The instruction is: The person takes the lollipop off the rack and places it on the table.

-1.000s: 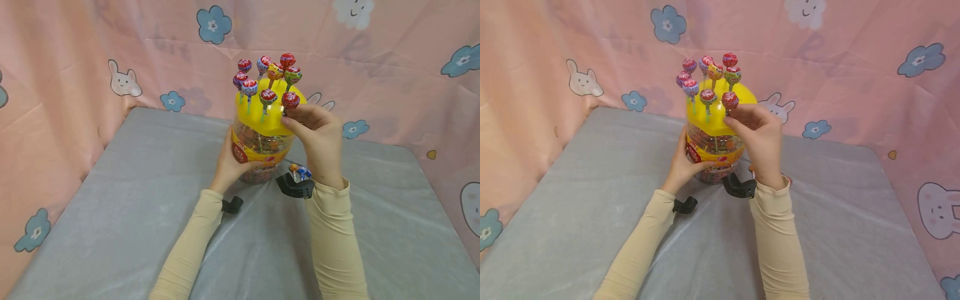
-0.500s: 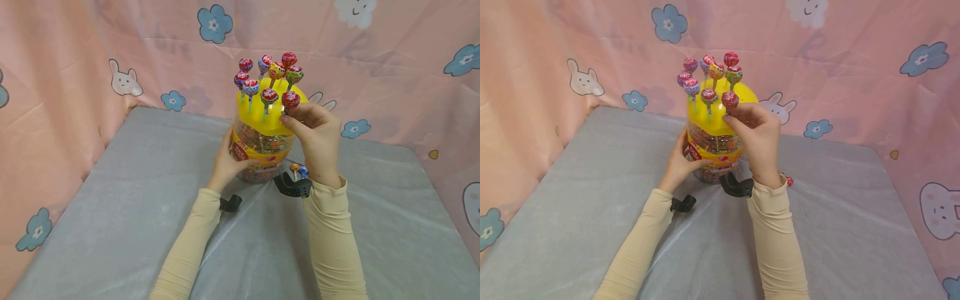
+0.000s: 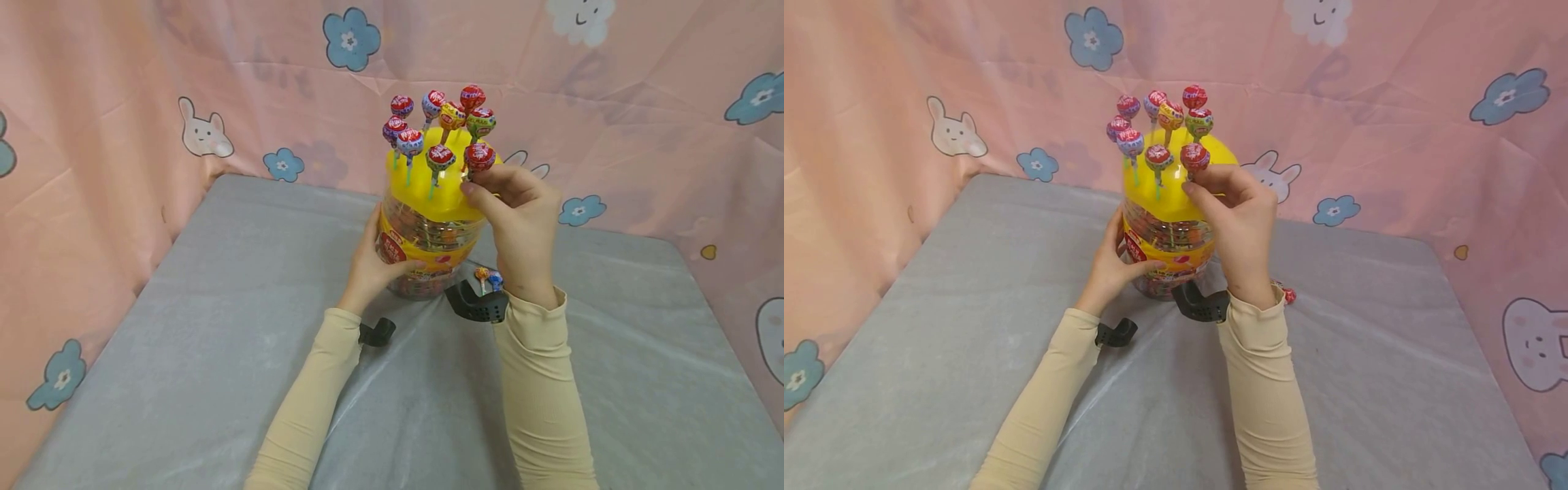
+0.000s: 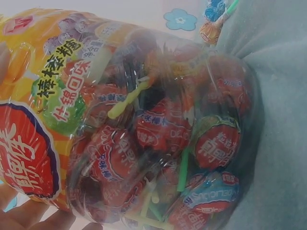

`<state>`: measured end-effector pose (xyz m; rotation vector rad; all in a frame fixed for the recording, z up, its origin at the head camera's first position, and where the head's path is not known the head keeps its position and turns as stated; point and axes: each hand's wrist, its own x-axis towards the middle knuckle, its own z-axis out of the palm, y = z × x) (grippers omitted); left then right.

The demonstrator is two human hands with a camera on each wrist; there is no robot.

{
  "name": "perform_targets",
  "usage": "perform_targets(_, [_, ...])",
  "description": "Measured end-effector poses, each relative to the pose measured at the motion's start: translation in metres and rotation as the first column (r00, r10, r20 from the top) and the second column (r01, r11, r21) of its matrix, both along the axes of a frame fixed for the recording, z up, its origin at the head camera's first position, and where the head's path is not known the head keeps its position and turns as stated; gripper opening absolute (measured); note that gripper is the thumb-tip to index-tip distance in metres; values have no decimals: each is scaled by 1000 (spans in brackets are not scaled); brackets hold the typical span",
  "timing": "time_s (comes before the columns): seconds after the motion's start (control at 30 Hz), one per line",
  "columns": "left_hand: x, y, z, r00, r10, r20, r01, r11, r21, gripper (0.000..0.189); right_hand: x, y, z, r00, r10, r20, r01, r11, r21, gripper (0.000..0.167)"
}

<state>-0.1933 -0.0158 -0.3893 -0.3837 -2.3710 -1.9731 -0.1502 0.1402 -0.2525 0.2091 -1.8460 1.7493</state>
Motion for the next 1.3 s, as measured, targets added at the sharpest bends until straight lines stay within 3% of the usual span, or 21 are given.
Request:
perform_targets(0.27, [0,2,-2,1000,-6,-1,6,1000,0,110,4,6,-1,999,31,-45,-34,997,-68,9])
perform_targets(0.47, [0,3,-2,1000,-7,-6,7,1000,6,111,10,14,-6,1000,9,-27,-12,994,-105,9])
perform_targets(0.7, [1,3,-3,1000,-17,9,16,1000,19,110,19,24,-15,999,-41,7,41,993,-114,6])
perform_targets(1.3, [-1,2,-3,1000,-6,15,6,1000,22,111,43,56,-47,998,-45,40,53,969,-240,6])
